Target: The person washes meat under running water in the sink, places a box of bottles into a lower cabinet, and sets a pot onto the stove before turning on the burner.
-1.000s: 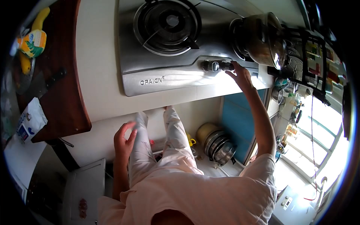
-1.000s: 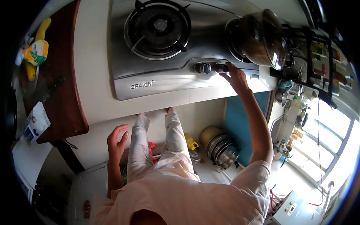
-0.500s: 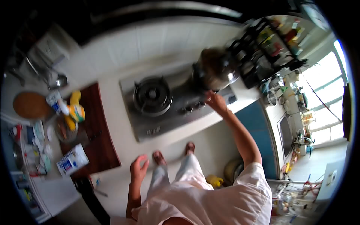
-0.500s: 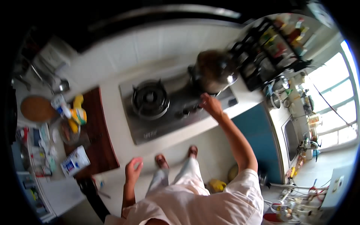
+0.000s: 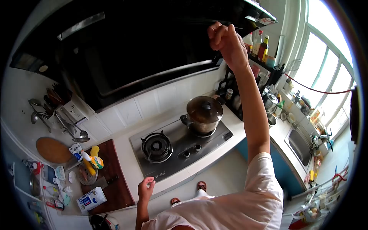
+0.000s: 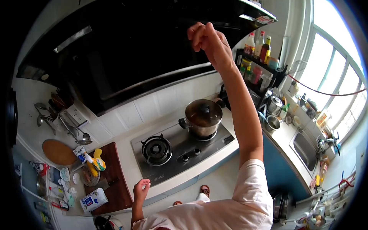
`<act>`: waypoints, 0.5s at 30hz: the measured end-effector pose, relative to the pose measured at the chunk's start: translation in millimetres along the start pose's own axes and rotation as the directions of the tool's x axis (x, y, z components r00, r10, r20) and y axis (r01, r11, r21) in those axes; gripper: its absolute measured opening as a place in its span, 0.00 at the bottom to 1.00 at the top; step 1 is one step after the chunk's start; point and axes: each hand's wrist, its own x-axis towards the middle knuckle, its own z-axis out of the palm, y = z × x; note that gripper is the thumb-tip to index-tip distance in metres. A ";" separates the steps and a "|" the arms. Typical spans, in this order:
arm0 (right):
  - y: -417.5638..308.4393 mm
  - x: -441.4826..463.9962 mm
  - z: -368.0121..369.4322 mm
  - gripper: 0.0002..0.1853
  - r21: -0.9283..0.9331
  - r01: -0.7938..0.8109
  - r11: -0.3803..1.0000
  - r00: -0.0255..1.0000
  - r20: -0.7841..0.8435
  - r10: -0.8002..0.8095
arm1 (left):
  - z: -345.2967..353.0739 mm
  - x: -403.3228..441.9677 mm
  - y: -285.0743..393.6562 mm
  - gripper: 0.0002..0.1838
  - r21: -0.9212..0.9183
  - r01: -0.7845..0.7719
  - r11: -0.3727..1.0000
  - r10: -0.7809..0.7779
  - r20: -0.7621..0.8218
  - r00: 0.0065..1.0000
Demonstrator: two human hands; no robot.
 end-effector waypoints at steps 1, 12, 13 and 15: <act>5.1 10.2 -6.6 0.31 -0.025 0.037 0.999 0.998 0.059 -0.035 | 4.6 2.2 5.2 0.10 0.000 0.015 1.000 -0.015 -0.002 1.000; 28.9 61.6 -33.2 0.30 0.035 0.120 0.992 0.983 0.136 -0.124 | 57.0 17.8 42.7 0.10 0.000 0.056 0.998 -0.056 -0.089 0.995; 25.7 50.6 -34.3 0.30 0.064 0.122 0.990 0.980 0.150 -0.130 | 61.7 18.1 43.5 0.10 0.011 0.048 0.999 -0.047 -0.097 0.994; 25.7 33.9 -41.7 0.31 0.096 0.123 0.988 0.978 0.160 -0.138 | 71.7 18.8 44.1 0.10 0.021 0.045 0.999 -0.042 -0.120 0.992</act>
